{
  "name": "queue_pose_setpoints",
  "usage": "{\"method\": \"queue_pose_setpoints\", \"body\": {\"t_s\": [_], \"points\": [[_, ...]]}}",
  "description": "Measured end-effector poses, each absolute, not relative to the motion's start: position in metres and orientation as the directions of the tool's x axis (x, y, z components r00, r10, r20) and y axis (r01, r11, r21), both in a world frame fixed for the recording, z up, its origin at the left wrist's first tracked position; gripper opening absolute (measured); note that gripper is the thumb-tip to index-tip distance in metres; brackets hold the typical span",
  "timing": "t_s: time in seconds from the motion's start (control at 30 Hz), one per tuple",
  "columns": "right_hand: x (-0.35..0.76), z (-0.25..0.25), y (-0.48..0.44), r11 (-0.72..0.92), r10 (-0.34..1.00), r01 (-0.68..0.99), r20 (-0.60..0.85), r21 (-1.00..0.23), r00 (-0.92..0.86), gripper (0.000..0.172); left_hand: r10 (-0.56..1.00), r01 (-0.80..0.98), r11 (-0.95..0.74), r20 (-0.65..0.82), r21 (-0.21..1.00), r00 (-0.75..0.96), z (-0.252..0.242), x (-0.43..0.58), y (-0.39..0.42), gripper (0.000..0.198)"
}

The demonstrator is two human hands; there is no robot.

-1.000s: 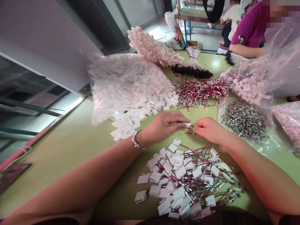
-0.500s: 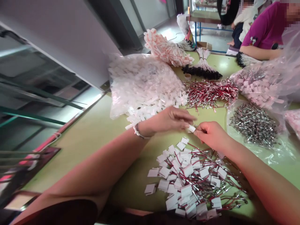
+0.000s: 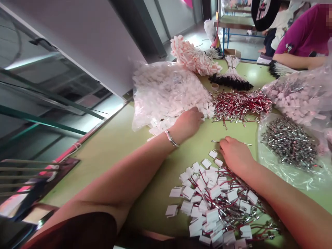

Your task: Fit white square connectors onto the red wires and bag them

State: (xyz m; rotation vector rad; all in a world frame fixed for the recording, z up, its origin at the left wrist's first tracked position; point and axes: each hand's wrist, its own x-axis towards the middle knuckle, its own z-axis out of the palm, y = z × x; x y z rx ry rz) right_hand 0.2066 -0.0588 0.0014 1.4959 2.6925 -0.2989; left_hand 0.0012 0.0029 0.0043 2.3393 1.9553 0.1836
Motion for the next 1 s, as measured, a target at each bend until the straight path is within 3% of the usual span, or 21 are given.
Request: {"method": "queue_pose_setpoints", "body": {"t_s": [0.13,0.37,0.5,0.63,0.77,0.9,1.0], "points": [[0.208,0.003,-0.063,0.519,0.832,0.844,-0.145,-0.137,-0.535,0.020,0.975,0.972,-0.216,0.068,0.097,0.210,-0.005,0.000,0.000,0.019],[0.235,0.020,-0.050,0.197,0.919,0.785,-0.169,-0.587,-0.357,0.017,0.924,0.908,-0.383,0.068,0.171,0.377,-0.008,0.003,-0.009,0.021],[0.240,0.020,-0.045,0.119,0.934,0.713,-0.165,-0.691,-0.317,0.010,0.919,0.849,-0.393,0.121,0.353,0.375,-0.010,0.003,-0.007,0.025],[0.243,0.017,-0.045,0.200,0.953,0.741,-0.047,-0.641,-0.298,0.011,0.942,0.729,-0.335,0.223,0.597,0.251,-0.005,0.002,-0.007,0.036],[0.245,0.017,-0.046,0.259,0.959,0.775,0.056,-0.577,-0.279,0.016,0.946,0.371,-0.272,0.175,0.888,0.274,0.003,0.016,-0.019,0.050],[0.246,0.014,-0.046,0.396,0.917,0.757,0.196,-0.519,-0.346,0.020,0.932,0.128,-0.177,0.125,0.976,0.340,0.007,0.032,-0.034,0.044],[0.247,0.011,-0.046,0.423,0.906,0.754,0.207,-0.503,-0.370,0.022,0.926,0.055,-0.153,0.124,0.987,0.355,0.007,0.036,-0.037,0.032]]}}
